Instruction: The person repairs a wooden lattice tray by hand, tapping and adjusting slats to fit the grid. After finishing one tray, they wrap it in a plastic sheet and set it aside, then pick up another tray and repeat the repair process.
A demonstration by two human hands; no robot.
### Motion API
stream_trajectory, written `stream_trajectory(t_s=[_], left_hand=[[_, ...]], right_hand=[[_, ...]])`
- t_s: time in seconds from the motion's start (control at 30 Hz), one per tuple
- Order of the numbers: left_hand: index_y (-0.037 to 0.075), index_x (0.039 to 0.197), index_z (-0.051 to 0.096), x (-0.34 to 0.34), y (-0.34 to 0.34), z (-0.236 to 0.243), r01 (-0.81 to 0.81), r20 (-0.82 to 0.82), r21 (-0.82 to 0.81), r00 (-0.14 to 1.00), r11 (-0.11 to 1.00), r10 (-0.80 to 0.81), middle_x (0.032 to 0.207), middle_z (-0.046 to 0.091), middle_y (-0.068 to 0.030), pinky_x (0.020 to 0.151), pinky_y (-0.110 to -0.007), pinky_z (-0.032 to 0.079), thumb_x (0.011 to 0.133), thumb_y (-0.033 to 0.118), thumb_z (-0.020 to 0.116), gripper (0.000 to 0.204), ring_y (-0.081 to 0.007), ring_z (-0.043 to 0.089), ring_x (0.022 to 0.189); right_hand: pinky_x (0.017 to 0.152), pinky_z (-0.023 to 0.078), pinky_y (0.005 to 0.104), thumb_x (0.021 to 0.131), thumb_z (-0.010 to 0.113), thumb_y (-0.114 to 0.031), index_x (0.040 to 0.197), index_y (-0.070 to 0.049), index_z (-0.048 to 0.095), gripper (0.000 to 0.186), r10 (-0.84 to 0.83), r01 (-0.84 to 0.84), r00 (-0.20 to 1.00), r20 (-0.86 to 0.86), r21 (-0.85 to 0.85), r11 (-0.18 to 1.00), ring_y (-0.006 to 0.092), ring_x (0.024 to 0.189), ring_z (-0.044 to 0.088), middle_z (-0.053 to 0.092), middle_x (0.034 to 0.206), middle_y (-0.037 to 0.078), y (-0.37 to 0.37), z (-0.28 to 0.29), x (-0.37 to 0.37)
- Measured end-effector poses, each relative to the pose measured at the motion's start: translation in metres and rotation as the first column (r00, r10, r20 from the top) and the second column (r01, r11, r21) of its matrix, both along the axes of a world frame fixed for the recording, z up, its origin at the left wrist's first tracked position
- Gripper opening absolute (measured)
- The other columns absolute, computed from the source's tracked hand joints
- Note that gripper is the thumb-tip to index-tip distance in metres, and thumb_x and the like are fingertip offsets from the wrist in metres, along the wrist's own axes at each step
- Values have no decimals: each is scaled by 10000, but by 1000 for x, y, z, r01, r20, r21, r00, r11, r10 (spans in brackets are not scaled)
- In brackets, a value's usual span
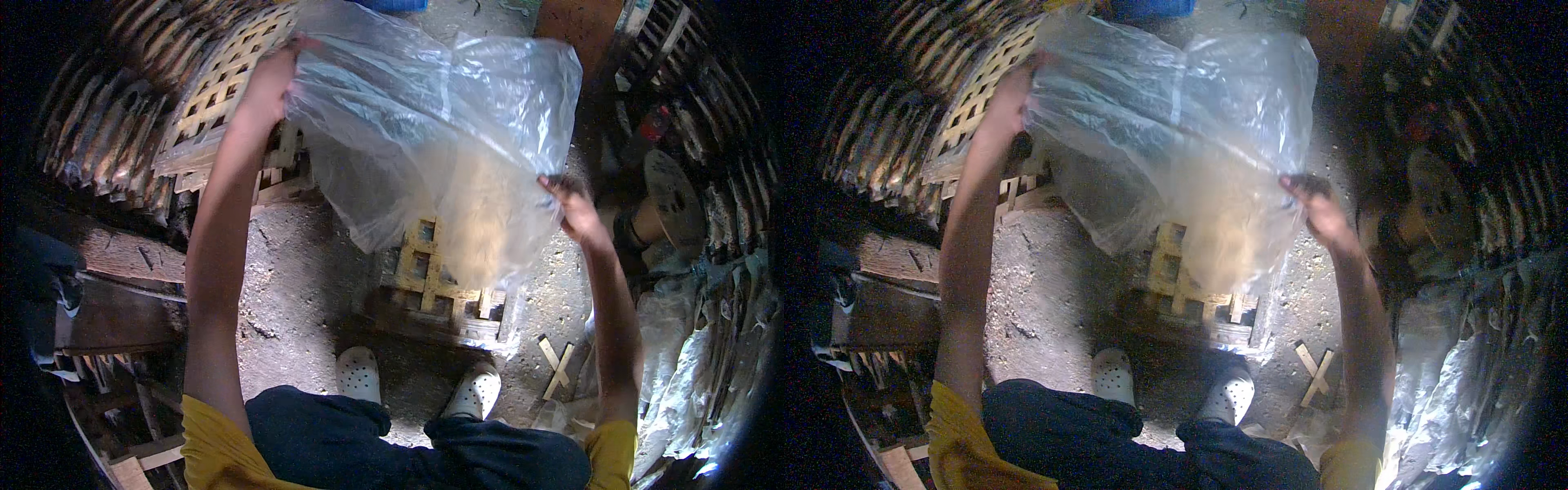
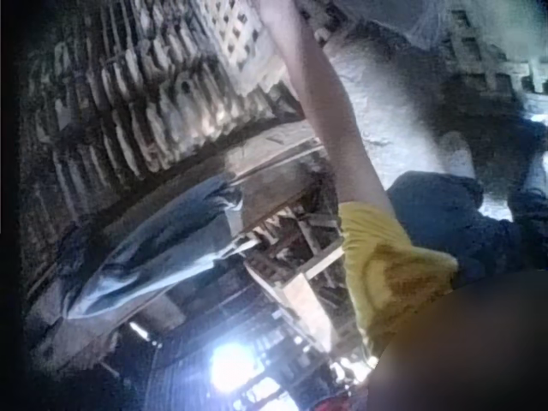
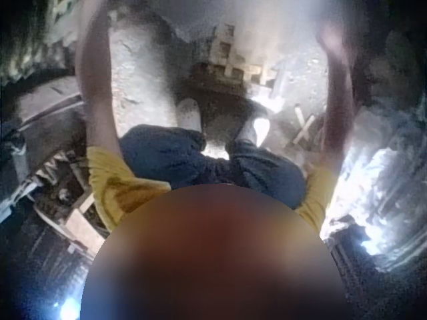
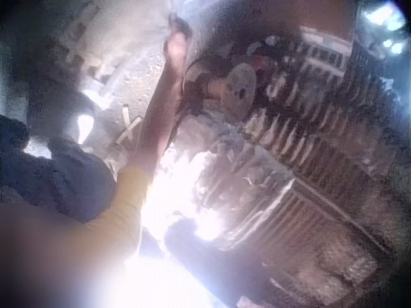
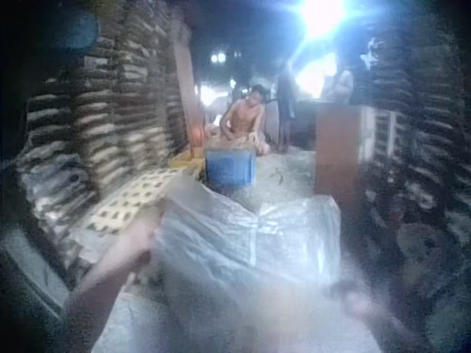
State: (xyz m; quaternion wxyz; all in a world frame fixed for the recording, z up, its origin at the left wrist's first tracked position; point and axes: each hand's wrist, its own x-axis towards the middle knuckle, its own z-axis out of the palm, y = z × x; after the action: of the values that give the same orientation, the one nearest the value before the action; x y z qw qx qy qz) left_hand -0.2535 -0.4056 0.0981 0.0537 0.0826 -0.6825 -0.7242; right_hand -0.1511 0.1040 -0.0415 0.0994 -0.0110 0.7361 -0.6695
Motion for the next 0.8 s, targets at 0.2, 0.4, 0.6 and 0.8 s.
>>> stream_trajectory(t_s=[0.2,0.4,0.6,0.8], left_hand=[[160,1256,702,-3,55,-43,97,-111,-240,986,966,-127,1099,672,-97,802,-404,504,1055,521,497,461,-205,609,956],[121,1387,593,8,66,-127,282,144,-204,956,937,-256,1270,649,-107,905,-435,511,984,742,411,762,-238,620,1094],[56,1491,448,83,109,-217,340,420,165,825,926,-378,1355,585,-145,1000,-522,472,867,876,443,1030,-298,580,1213],[37,1430,476,151,81,-252,376,629,150,677,915,-381,1277,587,-145,972,-506,472,846,811,579,975,-279,607,1059]], right_hand=[[755,523,321,960,730,-276,1081,-45,698,263,-128,150,979,157,-140,979,154,829,615,660,952,31,13,-42,37],[759,529,333,1018,639,-268,1084,-81,701,207,-264,237,919,293,124,964,129,910,612,650,961,14,23,-108,35],[573,537,389,1019,585,-298,1047,-105,696,224,-277,280,958,-78,472,836,167,771,639,653,907,43,105,-212,48],[498,508,339,1045,523,-294,1079,-103,694,258,-480,377,810,336,327,866,170,578,598,655,802,44,30,-213,64]])
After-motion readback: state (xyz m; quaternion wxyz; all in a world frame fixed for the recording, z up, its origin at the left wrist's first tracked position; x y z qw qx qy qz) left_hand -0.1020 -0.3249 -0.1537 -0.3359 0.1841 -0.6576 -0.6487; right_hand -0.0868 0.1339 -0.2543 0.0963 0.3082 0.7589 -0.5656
